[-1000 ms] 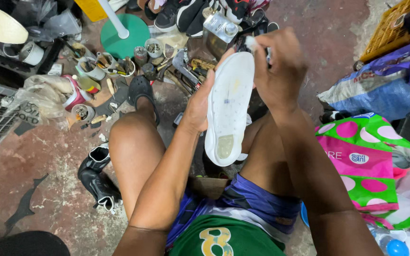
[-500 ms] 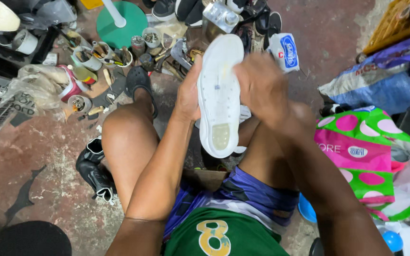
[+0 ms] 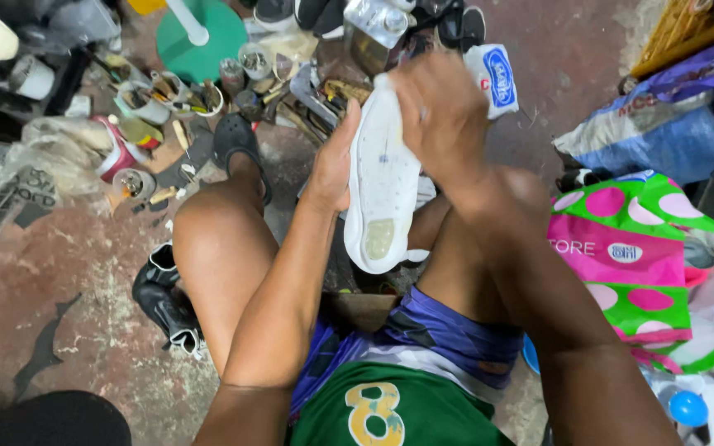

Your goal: The person applies a liquid from a small container onto the surfaces of shoe soles and the undersides of shoes using small swabs, wiping multiple parts before setting them aside.

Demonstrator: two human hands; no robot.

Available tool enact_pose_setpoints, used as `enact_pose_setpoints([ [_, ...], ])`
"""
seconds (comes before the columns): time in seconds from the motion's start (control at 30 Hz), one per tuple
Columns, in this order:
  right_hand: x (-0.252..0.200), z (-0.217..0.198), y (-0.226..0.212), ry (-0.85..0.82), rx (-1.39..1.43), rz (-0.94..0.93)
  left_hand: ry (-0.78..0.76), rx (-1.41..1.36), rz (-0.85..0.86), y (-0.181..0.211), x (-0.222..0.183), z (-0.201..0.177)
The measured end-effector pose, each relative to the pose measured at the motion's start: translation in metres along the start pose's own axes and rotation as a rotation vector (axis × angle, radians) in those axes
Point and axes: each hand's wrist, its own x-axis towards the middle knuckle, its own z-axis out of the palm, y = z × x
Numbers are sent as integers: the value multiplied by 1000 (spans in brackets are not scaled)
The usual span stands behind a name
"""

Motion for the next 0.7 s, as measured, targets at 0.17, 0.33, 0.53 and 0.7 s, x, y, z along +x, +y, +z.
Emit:
enact_pose_setpoints([
  [0.17,-22,-4,-40,-246,201,-86,67,-36,83,27,10,19],
  [0.33,-15,-12,-6,-157,160,-78,59,-104,8,22,6,15],
  [0.53,-29,-20,-30,-288,2,19,141,64,107,29,8,11],
  [0.7,-47,-28,-41,-474,294,23,88,99,131,35,10,15],
])
